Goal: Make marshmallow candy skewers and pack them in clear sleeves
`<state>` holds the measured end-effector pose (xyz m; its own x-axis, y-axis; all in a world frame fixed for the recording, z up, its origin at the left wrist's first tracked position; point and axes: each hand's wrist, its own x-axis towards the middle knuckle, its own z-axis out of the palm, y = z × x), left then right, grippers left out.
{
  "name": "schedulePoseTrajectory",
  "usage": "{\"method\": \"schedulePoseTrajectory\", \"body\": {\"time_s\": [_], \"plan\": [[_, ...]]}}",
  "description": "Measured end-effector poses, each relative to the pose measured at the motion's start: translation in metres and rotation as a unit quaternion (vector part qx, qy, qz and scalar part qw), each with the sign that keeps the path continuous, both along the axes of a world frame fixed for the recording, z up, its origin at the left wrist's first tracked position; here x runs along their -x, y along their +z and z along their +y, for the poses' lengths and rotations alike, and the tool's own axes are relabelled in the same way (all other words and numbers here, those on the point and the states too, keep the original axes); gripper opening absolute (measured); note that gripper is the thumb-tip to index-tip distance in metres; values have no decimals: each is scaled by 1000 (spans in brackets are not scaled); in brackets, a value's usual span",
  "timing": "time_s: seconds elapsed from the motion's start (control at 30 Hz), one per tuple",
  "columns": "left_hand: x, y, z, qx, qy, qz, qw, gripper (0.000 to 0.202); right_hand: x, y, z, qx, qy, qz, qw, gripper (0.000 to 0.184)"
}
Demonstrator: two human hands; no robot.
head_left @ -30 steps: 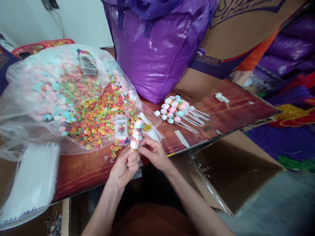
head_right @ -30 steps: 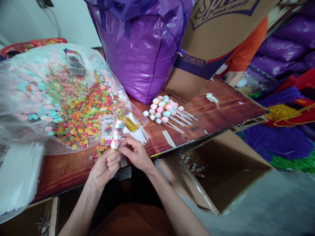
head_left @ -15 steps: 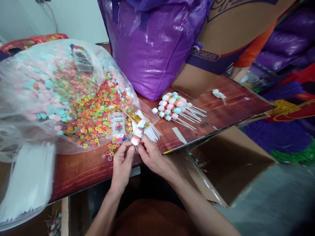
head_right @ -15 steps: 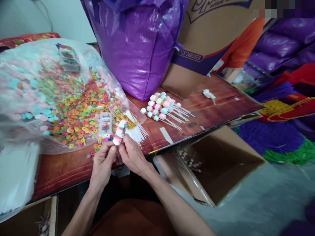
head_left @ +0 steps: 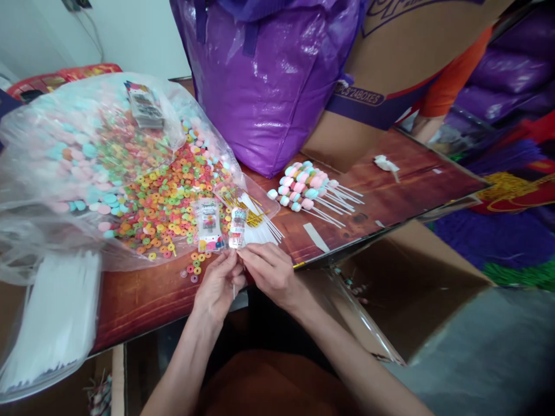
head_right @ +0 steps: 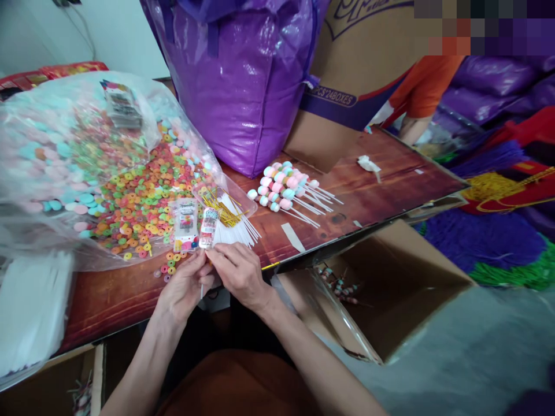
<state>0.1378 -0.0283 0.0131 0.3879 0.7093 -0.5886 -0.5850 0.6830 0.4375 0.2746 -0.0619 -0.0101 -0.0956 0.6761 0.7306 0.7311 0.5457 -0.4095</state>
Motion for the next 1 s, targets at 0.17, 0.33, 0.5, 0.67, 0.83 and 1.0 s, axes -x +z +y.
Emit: {"method": "schedulePoseTrajectory", "body": {"time_s": [0.17, 0.33, 0.5, 0.67, 0.83, 1.0], "plan": [[-6, 8, -7, 2, 8, -21, 1000, 39, -1, 8, 3, -50, -17, -25, 998, 15], [-14, 9, -11, -45, -2, 10, 999, 35, 6, 15, 1, 27, -36, 58, 997, 18], [-13, 18, -13, -157, -41, 20, 987, 42, 9, 34, -15, 191, -36, 283, 939, 16], [-1, 20, -24, -281, -52, 209, 935, 53, 6, 56, -27, 184, -27, 276, 943, 19], [1, 11, -32, -316, -76, 260, 909, 34, 7, 50, -39, 214, 17, 339, 916, 17], [-13, 15, -34, -305, -67, 272, 910, 18, 13, 23, -67, 381, 21, 478, 791, 20]]}}
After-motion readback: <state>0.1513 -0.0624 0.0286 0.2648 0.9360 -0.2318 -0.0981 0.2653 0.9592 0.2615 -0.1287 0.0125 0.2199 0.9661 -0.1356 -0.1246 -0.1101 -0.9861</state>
